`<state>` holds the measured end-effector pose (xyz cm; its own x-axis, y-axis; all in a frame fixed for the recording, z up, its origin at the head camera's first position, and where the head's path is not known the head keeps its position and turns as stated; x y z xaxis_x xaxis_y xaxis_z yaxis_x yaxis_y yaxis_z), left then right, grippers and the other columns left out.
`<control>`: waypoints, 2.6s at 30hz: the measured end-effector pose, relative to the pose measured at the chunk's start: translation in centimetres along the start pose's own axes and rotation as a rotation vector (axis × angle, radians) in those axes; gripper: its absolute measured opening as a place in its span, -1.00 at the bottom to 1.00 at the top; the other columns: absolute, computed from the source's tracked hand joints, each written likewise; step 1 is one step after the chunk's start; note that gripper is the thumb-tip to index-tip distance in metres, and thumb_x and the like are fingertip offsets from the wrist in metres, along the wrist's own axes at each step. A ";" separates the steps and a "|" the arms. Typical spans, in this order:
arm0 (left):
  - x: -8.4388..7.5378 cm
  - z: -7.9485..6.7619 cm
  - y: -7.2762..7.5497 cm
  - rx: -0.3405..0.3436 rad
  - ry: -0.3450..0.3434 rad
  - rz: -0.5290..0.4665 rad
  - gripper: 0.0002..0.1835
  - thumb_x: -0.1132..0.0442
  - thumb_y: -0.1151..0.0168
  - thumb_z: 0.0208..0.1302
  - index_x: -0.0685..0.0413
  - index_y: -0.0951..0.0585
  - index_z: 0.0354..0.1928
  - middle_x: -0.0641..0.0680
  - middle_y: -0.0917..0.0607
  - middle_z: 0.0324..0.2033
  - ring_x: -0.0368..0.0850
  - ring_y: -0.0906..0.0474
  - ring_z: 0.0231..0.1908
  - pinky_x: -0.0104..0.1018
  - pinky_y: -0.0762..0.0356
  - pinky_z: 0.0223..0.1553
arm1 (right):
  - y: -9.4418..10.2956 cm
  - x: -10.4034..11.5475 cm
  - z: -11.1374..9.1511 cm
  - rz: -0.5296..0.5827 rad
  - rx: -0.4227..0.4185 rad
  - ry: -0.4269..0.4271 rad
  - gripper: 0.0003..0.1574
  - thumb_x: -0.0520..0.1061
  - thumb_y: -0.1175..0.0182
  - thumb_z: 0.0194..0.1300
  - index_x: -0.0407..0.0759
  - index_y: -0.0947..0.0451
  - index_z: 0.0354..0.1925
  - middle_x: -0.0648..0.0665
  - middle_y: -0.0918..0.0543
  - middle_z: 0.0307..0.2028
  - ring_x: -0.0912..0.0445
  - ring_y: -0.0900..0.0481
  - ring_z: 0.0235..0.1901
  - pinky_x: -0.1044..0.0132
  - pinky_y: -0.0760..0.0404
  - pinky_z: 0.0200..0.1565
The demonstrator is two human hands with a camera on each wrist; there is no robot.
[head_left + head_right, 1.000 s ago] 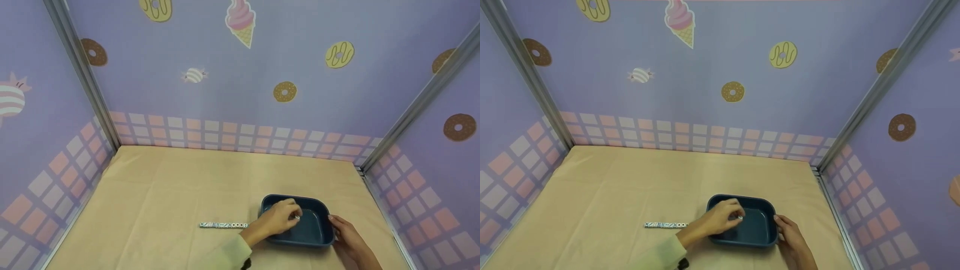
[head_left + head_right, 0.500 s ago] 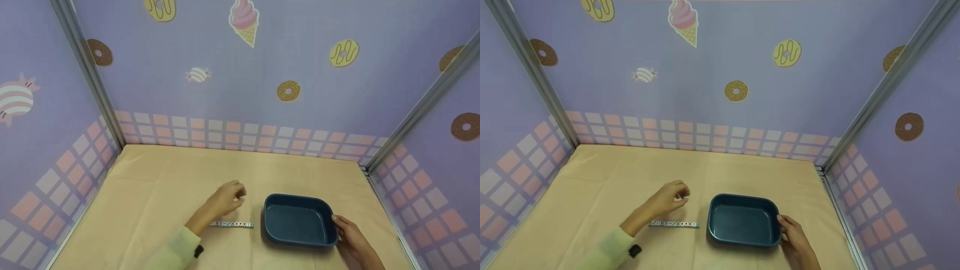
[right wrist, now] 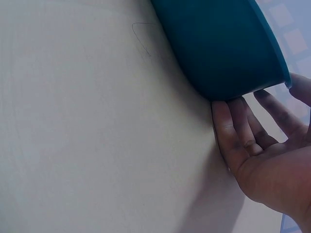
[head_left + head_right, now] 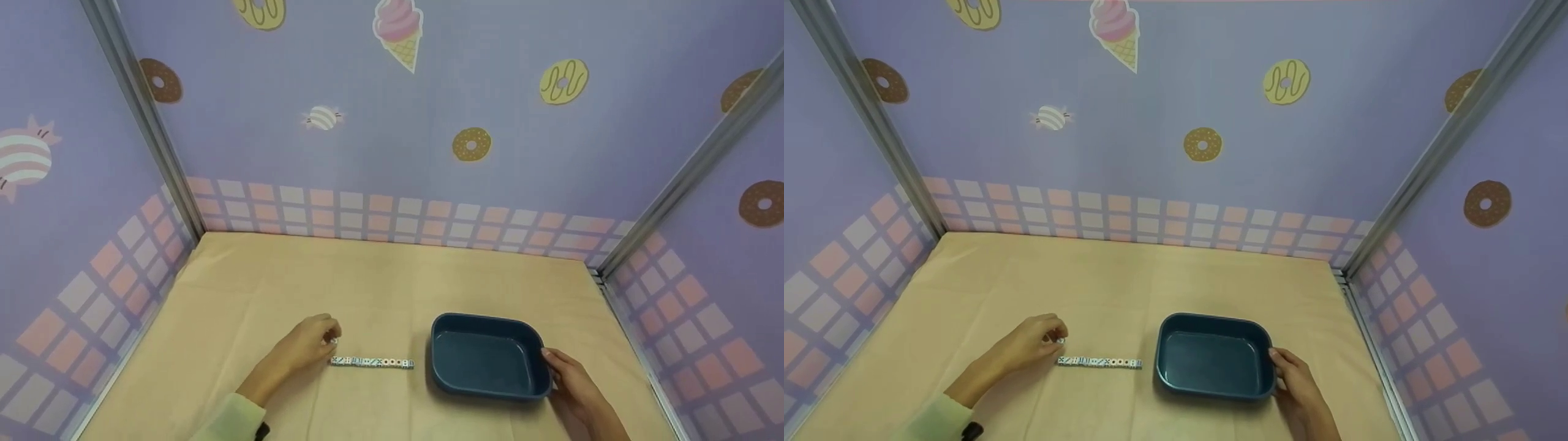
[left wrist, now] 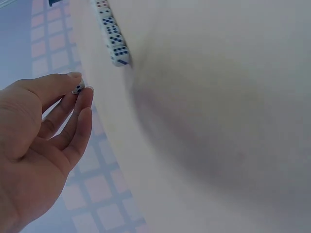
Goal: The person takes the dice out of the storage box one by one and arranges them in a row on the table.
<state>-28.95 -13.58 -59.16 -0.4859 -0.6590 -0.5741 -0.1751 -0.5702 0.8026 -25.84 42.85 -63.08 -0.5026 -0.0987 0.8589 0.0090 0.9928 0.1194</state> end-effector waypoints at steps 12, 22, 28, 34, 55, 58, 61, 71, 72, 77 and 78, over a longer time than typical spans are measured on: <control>1.1 -3.1 -1.2 0.019 0.026 0.018 -0.82 0.45 -0.48 0.26 0.19 -0.70 -0.13 -0.01 -0.67 -0.21 -0.09 -0.64 -0.20 -0.25 -0.70 -0.08 | 0.0 -0.1 -0.3 -0.007 -0.016 0.018 -0.10 0.20 -0.13 0.62 -0.34 -0.19 0.58 -0.38 -0.16 0.60 -0.24 -0.08 0.60 -0.16 -0.03 0.58; 1.5 -3.2 -1.8 0.017 0.045 0.022 -0.82 0.43 -0.50 0.24 0.08 -0.70 -0.19 -0.04 -0.67 -0.26 -0.17 -0.59 -0.24 -0.25 -0.67 -0.15 | 0.0 -0.2 -0.1 0.008 -0.018 0.018 -0.10 0.19 -0.14 0.62 -0.35 -0.18 0.58 -0.37 -0.19 0.60 -0.25 -0.08 0.60 -0.23 -0.05 0.56; 1.3 -3.2 -1.7 0.007 0.042 0.016 -0.81 0.45 -0.49 0.24 0.08 -0.71 -0.18 -0.04 -0.67 -0.26 -0.17 -0.59 -0.25 -0.25 -0.67 -0.16 | -0.3 0.0 0.0 0.012 -0.017 0.028 -0.12 0.18 -0.12 0.64 -0.37 -0.18 0.57 -0.37 -0.19 0.59 -0.24 -0.10 0.59 -0.23 -0.05 0.56; 1.3 -3.2 -1.6 0.008 0.050 0.011 -0.82 0.44 -0.48 0.26 0.07 -0.71 -0.17 -0.06 -0.66 -0.26 -0.16 -0.60 -0.23 -0.25 -0.66 -0.13 | -0.3 0.2 0.1 0.010 -0.016 0.028 -0.09 0.19 -0.13 0.62 -0.38 -0.17 0.57 -0.39 -0.15 0.60 -0.26 -0.04 0.61 -0.21 0.02 0.58; 2.3 -3.1 -2.3 0.023 0.090 -0.169 -0.79 0.45 -0.49 0.25 0.11 -0.68 -0.14 0.00 -0.66 -0.24 -0.05 -0.59 -0.20 -0.21 -0.62 -0.14 | 0.0 0.1 -0.1 0.019 -0.038 0.004 -0.13 0.19 -0.14 0.62 -0.36 -0.23 0.54 -0.37 -0.23 0.57 -0.23 -0.13 0.58 -0.19 -0.05 0.57; 2.1 -3.2 -2.4 0.024 0.099 -0.182 -0.77 0.46 -0.48 0.26 0.11 -0.67 -0.12 0.00 -0.66 -0.21 -0.05 -0.59 -0.17 -0.19 -0.62 -0.10 | 0.2 -0.1 -0.4 0.019 -0.031 0.014 -0.15 0.19 -0.15 0.62 -0.36 -0.27 0.52 -0.35 -0.29 0.54 -0.18 -0.20 0.53 -0.17 -0.09 0.57; 1.9 -3.4 -2.7 0.026 0.105 -0.204 -0.76 0.41 -0.48 0.28 0.11 -0.67 -0.06 0.00 -0.66 -0.16 -0.04 -0.59 -0.12 -0.15 -0.63 -0.03 | 0.6 -0.4 -0.7 0.022 -0.048 0.022 -0.24 0.18 -0.14 0.63 -0.33 -0.37 0.46 -0.29 -0.42 0.46 -0.09 -0.32 0.42 -0.12 -0.22 0.52; 1.6 -3.9 -2.2 -0.007 0.153 -0.317 -0.50 0.10 -0.47 0.38 0.29 -0.58 0.18 0.15 -0.63 0.01 0.07 -0.57 0.04 0.04 -0.59 0.17 | 0.7 -0.1 -0.3 -0.009 0.007 0.011 -0.05 0.23 -0.06 0.65 -0.38 -0.08 0.60 -0.44 0.01 0.63 -0.31 0.12 0.63 -0.23 0.02 0.57; 1.3 -3.7 -2.0 -0.027 0.167 -0.312 -0.49 0.09 -0.45 0.39 0.31 -0.57 0.20 0.18 -0.62 0.02 0.10 -0.57 0.04 0.07 -0.59 0.16 | 0.7 0.0 -0.3 -0.006 0.013 0.011 -0.03 0.24 -0.05 0.65 -0.39 -0.05 0.61 -0.45 0.02 0.63 -0.31 0.10 0.63 -0.23 0.00 0.56; -1.6 -2.2 -0.2 -0.167 0.243 -0.211 -0.47 0.04 -0.44 0.41 0.22 -0.60 0.25 0.18 -0.65 0.07 0.18 -0.59 0.10 0.13 -0.59 0.16 | 0.9 0.8 -1.1 -0.079 0.040 0.052 -0.01 0.31 0.07 0.68 -0.41 -0.01 0.61 -0.51 -0.13 0.57 -0.33 -0.15 0.56 -0.32 -0.30 0.44; -2.2 -1.7 0.2 -0.190 0.248 -0.189 -0.46 0.01 -0.44 0.41 0.19 -0.60 0.27 0.17 -0.65 0.09 0.19 -0.58 0.14 0.14 -0.58 0.17 | 1.0 1.2 -1.5 -0.112 0.034 0.070 -0.01 0.32 0.07 0.68 -0.41 -0.04 0.60 -0.52 -0.21 0.53 -0.32 -0.24 0.52 -0.30 -0.39 0.39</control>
<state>-26.45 -13.07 -57.95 -0.2337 -0.6189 -0.7499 -0.0681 -0.7589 0.6476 -25.16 43.61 -61.21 -0.4372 -0.2120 0.8740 -0.0732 0.9770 0.2003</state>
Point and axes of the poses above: each hand's wrist, its own z-axis towards the middle knuckle, its own y-axis out of the back of the hand, x = y × z, the point moved 2 cm from there along z, towards the middle knuckle
